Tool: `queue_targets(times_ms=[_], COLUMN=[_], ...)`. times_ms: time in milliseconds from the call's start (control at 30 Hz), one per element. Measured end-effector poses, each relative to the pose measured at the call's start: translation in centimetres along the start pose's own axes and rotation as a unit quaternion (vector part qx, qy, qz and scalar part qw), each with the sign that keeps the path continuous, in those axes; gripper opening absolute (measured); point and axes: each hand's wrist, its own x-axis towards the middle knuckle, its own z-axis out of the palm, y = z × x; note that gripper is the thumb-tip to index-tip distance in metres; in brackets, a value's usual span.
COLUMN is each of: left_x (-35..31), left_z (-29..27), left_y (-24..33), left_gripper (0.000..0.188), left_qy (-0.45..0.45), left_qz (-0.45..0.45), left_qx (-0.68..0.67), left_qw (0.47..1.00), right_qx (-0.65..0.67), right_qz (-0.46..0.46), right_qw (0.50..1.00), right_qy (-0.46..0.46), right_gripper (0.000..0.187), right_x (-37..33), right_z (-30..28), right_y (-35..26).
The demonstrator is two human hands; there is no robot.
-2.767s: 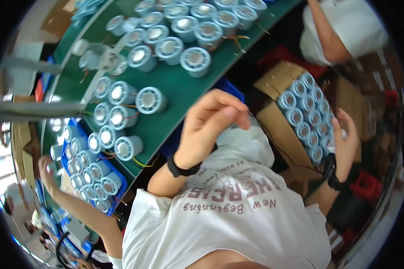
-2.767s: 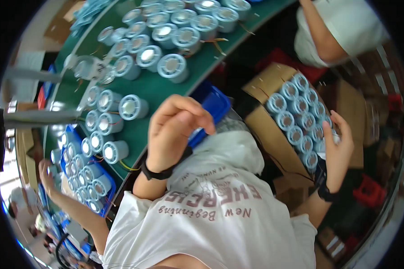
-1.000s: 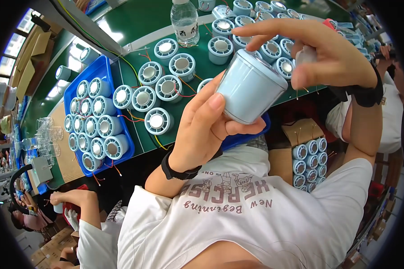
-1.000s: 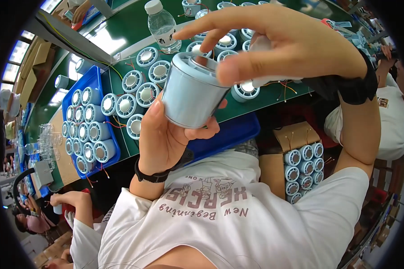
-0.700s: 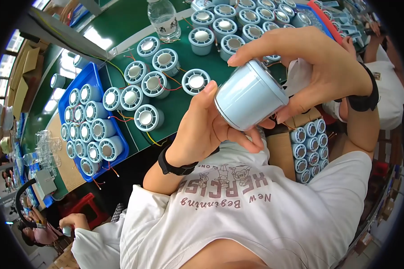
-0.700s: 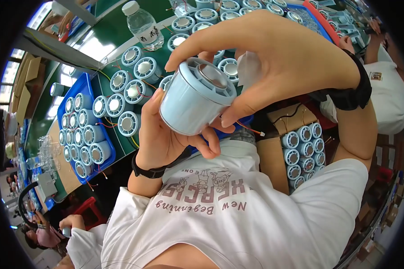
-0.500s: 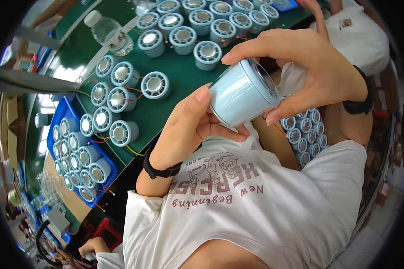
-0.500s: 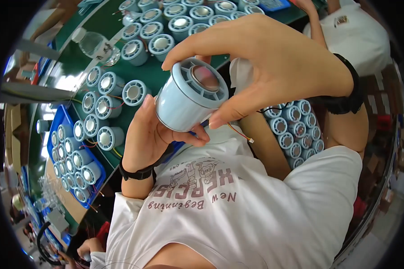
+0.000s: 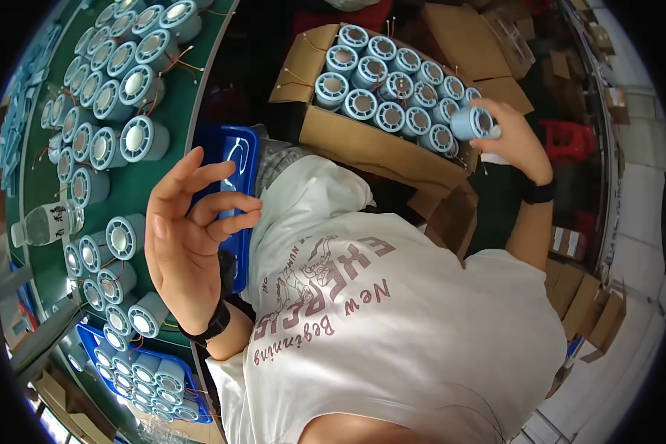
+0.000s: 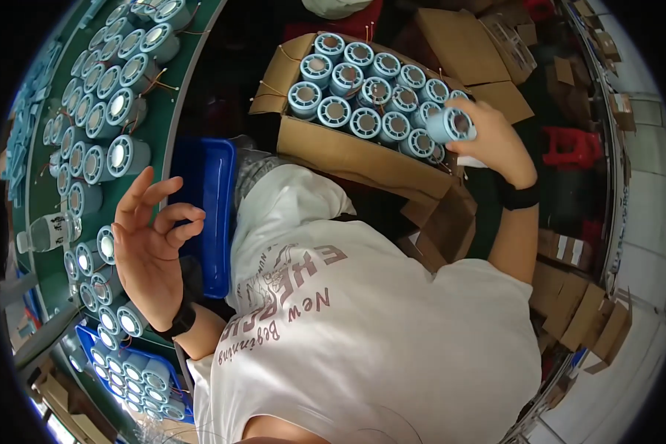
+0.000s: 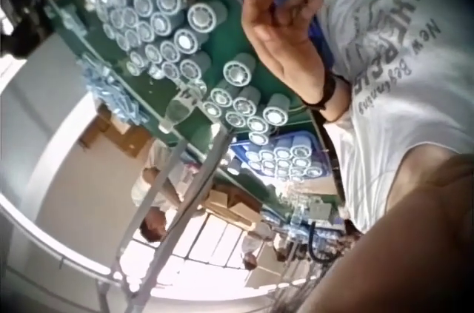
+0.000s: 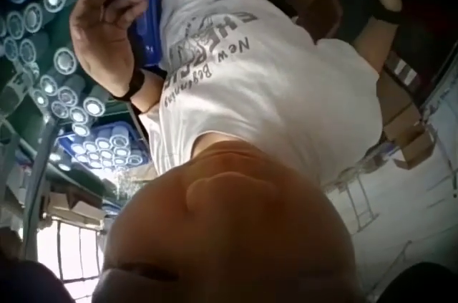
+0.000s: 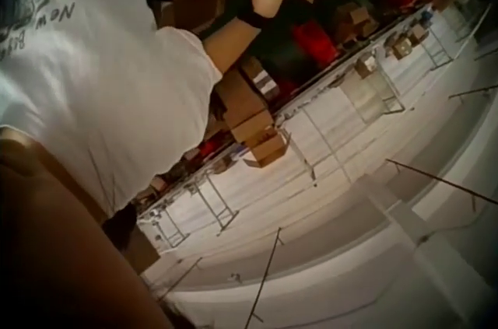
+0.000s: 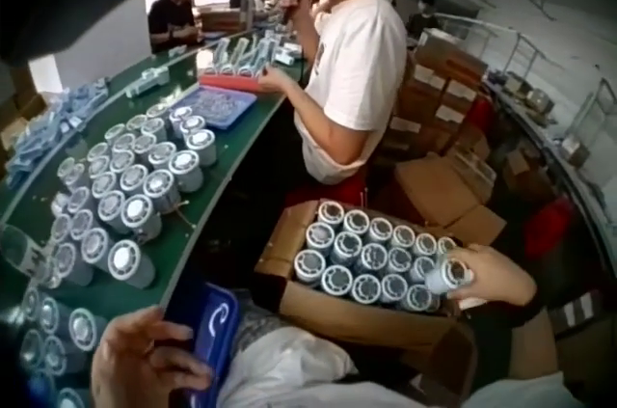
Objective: The person picks up a fan unit, wipes its sides and top with a cloth, and places it back on the table. They repeat this process for several units, occasionally moving boxes or trays to reach more items.
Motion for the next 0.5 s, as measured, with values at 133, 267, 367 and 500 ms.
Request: queue_targets(times_ms=[133,267,367,500], left_x=[0.6,0.9,0.6,-0.1], left_z=[0.0,0.7,0.9,0.9], left_y=[-0.2,-0.2,0.1,0.5], left_gripper=[0.058,0.054,0.051,0.045], left_qy=[-0.002,-0.004,0.009,0.037], left_qz=[0.008,0.003,0.015,-0.016], left_qx=[0.015,0.039,0.049,0.029], left_qw=[1.0,0.999,0.999,0.999], right_qx=[-0.038,0.1,0.05,0.018], right_qz=[0.147,0.161,0.175,0.021], right_qw=[0.988,0.981,0.983,0.969], right_qy=[-0.001,0.033,0.036,0.245], right_gripper=[0.061,0.056,0.051,0.032], right_x=[-2.5,-2.0,-0.9,3.4], right_z=[6.3,9.1,7.7,3.8], right_y=[6.3,6.5,6.2,0.0])
